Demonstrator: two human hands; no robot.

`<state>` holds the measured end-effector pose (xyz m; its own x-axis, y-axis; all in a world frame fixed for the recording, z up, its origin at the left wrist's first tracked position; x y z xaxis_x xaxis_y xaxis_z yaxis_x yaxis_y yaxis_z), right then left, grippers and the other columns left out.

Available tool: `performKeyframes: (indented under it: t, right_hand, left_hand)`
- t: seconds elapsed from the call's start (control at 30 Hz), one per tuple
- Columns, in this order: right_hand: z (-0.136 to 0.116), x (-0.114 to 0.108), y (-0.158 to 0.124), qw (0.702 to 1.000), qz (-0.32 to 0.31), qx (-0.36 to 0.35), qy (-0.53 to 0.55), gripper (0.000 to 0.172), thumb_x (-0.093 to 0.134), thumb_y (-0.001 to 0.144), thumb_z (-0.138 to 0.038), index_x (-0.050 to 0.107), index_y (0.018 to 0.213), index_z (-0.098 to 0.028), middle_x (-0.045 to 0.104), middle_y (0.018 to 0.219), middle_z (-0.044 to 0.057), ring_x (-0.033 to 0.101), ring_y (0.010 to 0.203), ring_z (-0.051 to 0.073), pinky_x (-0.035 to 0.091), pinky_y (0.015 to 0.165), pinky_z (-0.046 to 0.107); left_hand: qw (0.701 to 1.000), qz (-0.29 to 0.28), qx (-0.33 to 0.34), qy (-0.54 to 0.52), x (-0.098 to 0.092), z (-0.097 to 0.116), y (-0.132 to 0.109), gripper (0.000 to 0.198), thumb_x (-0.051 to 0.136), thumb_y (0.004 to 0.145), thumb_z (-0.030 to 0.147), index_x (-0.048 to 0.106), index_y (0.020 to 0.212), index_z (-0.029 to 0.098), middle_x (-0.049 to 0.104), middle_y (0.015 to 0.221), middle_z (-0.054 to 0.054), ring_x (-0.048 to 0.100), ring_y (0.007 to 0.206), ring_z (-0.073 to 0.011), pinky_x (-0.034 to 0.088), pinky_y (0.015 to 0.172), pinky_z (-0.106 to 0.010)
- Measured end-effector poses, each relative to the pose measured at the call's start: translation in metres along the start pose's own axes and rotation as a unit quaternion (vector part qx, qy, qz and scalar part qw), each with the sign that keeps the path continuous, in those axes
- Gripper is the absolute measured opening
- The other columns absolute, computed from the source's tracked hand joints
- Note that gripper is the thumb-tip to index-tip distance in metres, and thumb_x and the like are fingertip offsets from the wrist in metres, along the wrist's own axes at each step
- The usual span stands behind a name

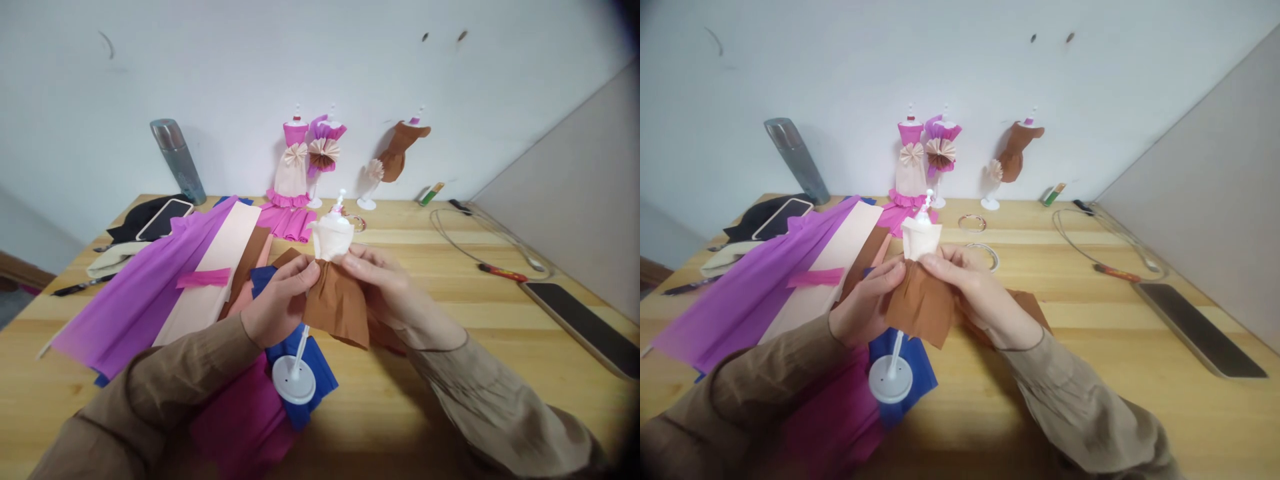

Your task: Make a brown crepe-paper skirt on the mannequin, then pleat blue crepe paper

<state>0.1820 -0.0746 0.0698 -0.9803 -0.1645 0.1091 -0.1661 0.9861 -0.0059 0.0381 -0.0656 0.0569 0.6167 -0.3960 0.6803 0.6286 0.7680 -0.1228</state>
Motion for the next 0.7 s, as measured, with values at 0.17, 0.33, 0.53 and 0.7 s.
performKeyframes:
  t: [0.17, 0.33, 0.53, 0.7]
  right_hand:
    - [-0.006, -0.005, -0.002, 0.999, 0.025, 0.01, 0.043, 0.035, 0.076, 0.072, -0.042, 0.054, 0.06, -0.018, 0.044, 0.055, -0.004, 0.035, 0.05, 0.009, 0.024, 0.048, 0.026]
    - [-0.009, -0.006, -0.003, 0.999, 0.05, 0.002, -0.003, 0.029, 0.081, 0.066, -0.037, 0.06, 0.062, -0.017, 0.052, 0.058, -0.003, 0.041, 0.052, 0.009, 0.03, 0.05, 0.024]
    - [-0.014, -0.002, -0.009, 0.997, 0.06, -0.018, -0.04, 0.026, 0.081, 0.067, -0.034, 0.062, 0.065, -0.017, 0.054, 0.058, -0.003, 0.042, 0.051, 0.008, 0.031, 0.048, 0.022]
    - [-0.016, 0.002, -0.011, 0.995, 0.07, -0.031, -0.057, 0.024, 0.079, 0.068, -0.035, 0.063, 0.063, -0.018, 0.055, 0.057, -0.002, 0.044, 0.05, 0.009, 0.033, 0.047, 0.023]
  left_hand:
    - [0.999, 0.035, 0.014, -0.005, -0.005, 0.0, 0.002, 0.036, 0.078, 0.07, 0.039, 0.055, 0.086, 0.018, 0.069, 0.091, -0.007, 0.067, 0.101, -0.0256, 0.051, 0.086, -0.035]
    - [0.999, 0.041, 0.011, -0.004, -0.006, 0.0, 0.003, 0.037, 0.079, 0.068, 0.04, 0.054, 0.084, 0.017, 0.069, 0.088, -0.006, 0.066, 0.103, -0.0267, 0.051, 0.086, -0.035]
    - [1.0, 0.015, 0.004, -0.013, -0.002, -0.003, 0.002, 0.033, 0.078, 0.072, 0.036, 0.053, 0.084, 0.018, 0.068, 0.088, -0.005, 0.066, 0.103, -0.0264, 0.049, 0.09, -0.039]
    - [1.0, 0.01, 0.004, -0.01, -0.001, -0.004, 0.0, 0.029, 0.076, 0.075, 0.035, 0.055, 0.085, 0.018, 0.068, 0.088, -0.004, 0.066, 0.101, -0.0251, 0.048, 0.093, -0.041]
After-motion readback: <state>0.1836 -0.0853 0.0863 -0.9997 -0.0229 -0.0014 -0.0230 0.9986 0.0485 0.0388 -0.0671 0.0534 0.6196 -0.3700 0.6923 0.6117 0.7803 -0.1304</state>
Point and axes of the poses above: each hand's wrist, its own y-axis towards the middle knuckle, its own x-axis out of the palm, z = x × y, the point moved 2 cm from there along y, towards the middle knuckle
